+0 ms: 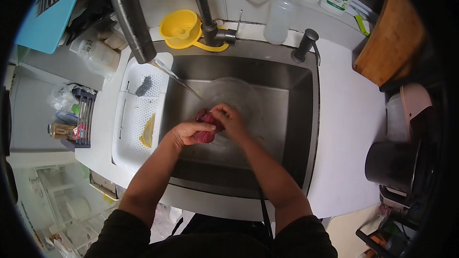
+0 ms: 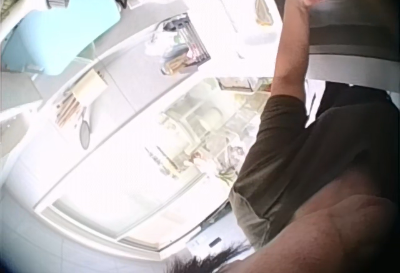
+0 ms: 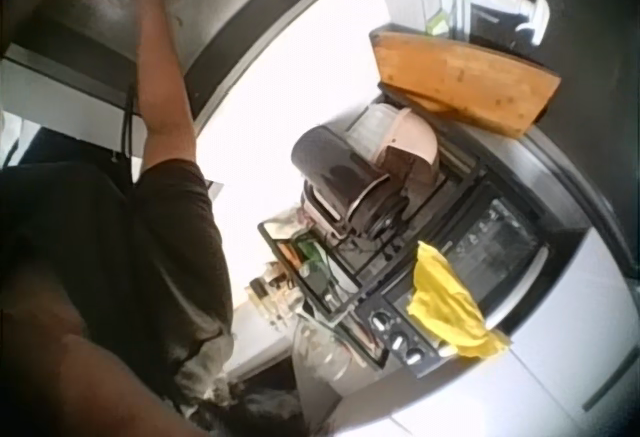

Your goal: The person wipes a kitchen countertop and stovetop with a pink cloth, rinses the cloth in the sink, and then wipes a dining table. The person moves items on the table to reach the surface and continues wiping around them.

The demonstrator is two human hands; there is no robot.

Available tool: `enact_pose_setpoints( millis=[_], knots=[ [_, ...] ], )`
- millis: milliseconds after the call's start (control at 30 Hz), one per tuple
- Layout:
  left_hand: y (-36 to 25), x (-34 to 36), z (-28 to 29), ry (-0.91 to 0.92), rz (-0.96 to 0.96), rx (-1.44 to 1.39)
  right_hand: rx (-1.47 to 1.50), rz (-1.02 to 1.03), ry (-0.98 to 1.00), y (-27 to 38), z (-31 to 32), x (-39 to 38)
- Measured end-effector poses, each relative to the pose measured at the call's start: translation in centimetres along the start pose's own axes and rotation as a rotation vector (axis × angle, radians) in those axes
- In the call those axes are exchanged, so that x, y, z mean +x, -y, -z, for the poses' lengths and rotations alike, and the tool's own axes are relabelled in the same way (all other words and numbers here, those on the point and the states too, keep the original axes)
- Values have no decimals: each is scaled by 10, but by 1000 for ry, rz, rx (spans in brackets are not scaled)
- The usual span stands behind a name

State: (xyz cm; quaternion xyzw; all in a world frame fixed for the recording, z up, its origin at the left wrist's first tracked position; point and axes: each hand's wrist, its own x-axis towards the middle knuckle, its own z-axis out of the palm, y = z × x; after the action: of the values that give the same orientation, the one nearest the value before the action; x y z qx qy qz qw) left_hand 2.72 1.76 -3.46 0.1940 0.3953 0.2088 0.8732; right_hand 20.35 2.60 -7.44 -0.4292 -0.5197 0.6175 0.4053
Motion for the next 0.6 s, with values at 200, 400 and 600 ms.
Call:
enact_pose_setpoints(
  millis=[200,400,600],
  knots=[
    [23,-9,-17,54,-36,-401,-11,162,-612,55,63,71],
    [21,-12,-25,-10,-103,-436,-90,145,-288,126,64,167],
    [5,-20,-20,44,-146,-451,-1178,764,321,132,44,22]
  ],
)
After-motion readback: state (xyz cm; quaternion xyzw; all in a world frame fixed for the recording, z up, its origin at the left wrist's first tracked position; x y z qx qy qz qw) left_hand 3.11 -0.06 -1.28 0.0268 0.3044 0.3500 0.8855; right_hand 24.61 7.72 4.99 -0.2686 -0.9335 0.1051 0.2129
